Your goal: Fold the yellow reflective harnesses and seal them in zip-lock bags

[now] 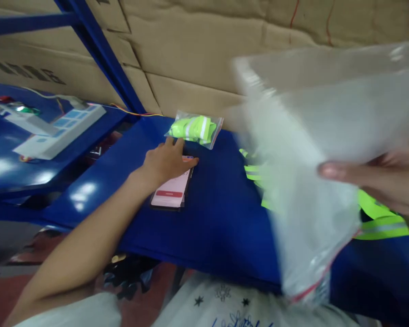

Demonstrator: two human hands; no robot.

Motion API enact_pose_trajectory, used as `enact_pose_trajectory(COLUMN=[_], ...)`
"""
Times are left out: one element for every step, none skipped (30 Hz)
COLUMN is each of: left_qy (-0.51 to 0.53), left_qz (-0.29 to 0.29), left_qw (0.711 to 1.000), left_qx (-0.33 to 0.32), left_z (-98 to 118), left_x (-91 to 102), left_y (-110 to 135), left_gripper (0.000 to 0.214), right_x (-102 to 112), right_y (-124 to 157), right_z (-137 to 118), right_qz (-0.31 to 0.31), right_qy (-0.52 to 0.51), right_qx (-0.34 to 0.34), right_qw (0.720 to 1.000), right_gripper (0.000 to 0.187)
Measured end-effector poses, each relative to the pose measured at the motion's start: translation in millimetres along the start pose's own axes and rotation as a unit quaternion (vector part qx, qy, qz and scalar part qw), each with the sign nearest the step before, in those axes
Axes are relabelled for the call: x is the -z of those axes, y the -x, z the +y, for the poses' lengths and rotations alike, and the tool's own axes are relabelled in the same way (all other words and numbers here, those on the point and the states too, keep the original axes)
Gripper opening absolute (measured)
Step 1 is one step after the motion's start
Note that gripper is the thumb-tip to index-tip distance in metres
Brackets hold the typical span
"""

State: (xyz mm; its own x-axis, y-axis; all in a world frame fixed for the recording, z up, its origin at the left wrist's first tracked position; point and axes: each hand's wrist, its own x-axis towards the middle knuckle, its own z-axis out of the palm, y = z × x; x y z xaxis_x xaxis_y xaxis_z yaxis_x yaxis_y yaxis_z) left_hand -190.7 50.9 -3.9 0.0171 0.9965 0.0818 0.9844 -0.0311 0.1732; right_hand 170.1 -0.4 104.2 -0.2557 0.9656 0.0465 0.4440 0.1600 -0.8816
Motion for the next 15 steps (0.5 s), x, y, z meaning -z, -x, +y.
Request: enact_pose_trajectory(left_qy=[-0.011,-0.028,-0.047,-0.063,-0.076,-0.08,-0.065,-0.027,0.035,0.114,0.208,0.277,0.298,0.275,0.237], left_qz=[-0.011,-0.024,-0.035,-0.038,-0.029,-0.009,0.022,0.049,0.066,0.073,0.043,0.015,-0.005,-0.029,-0.057], left_qw=[1.0,0.999,0.998,0.997,0.996,0.997,0.998,0.998,0.995,0.984,0.96,0.932,0.916,0.91,0.906], left_qx=[0.005,0.016,0.023,0.023,0.021,0.016,0.003,-0.023,-0.063,-0.114,-0.184,-0.233,-0.27,-0.309,-0.346], left_z=[2.1,4.6,7.5,10.7,14.6,19.4,25.7,33.7,43.6,55.4,68.6,82.4,96.3,109.3,120.7], left_x=[-1.5,-2.1,-1.6,0.2,3.2,7.1,11.6,15.9,19.4,21.2,20.6,17.5,11.7,3.8,-5.5], left_y=[1.5,3.1,4.9,7.1,10.0,14.1,19.8,27.4,36.9,48.2,60.6,73.6,86.0,97.1,106.1], left_gripper=[0.061,0.061,0.061,0.061,0.06,0.059,0.058,0.056,0.055,0.055,0.058,0.059,0.06,0.066,0.071], right_x=[20.4,38.4,53.4,65.0,73.1,78.0,80.1,80.0,78.3,75.4,71.8,67.5,62.8,57.8,52.7], right_y=[5.4,10.4,14.9,18.5,21.3,23.2,24.8,26.2,28.0,30.2,33.1,36.4,39.9,43.3,46.3], right_z=[14.4,29.9,45.1,59.0,70.4,79.1,84.8,87.9,89.0,89.0,88.6,88.6,89.6,91.8,95.2], right_qz=[0.067,0.112,0.14,0.161,0.177,0.192,0.206,0.219,0.228,0.231,0.225,0.212,0.193,0.172,0.154], right_qy=[-0.024,-0.046,-0.061,-0.071,-0.08,-0.088,-0.097,-0.106,-0.112,-0.116,-0.117,-0.115,-0.112,-0.11,-0.107], right_qx=[-0.034,-0.08,-0.122,-0.161,-0.193,-0.215,-0.224,-0.223,-0.214,-0.201,-0.184,-0.164,-0.141,-0.117,-0.093], right_qw=[0.997,0.99,0.981,0.971,0.962,0.954,0.948,0.944,0.943,0.945,0.95,0.956,0.964,0.972,0.978], right_gripper=[0.042,0.048,0.052,0.052,0.049,0.045,0.041,0.038,0.036,0.037,0.038,0.04,0.044,0.048,0.052])
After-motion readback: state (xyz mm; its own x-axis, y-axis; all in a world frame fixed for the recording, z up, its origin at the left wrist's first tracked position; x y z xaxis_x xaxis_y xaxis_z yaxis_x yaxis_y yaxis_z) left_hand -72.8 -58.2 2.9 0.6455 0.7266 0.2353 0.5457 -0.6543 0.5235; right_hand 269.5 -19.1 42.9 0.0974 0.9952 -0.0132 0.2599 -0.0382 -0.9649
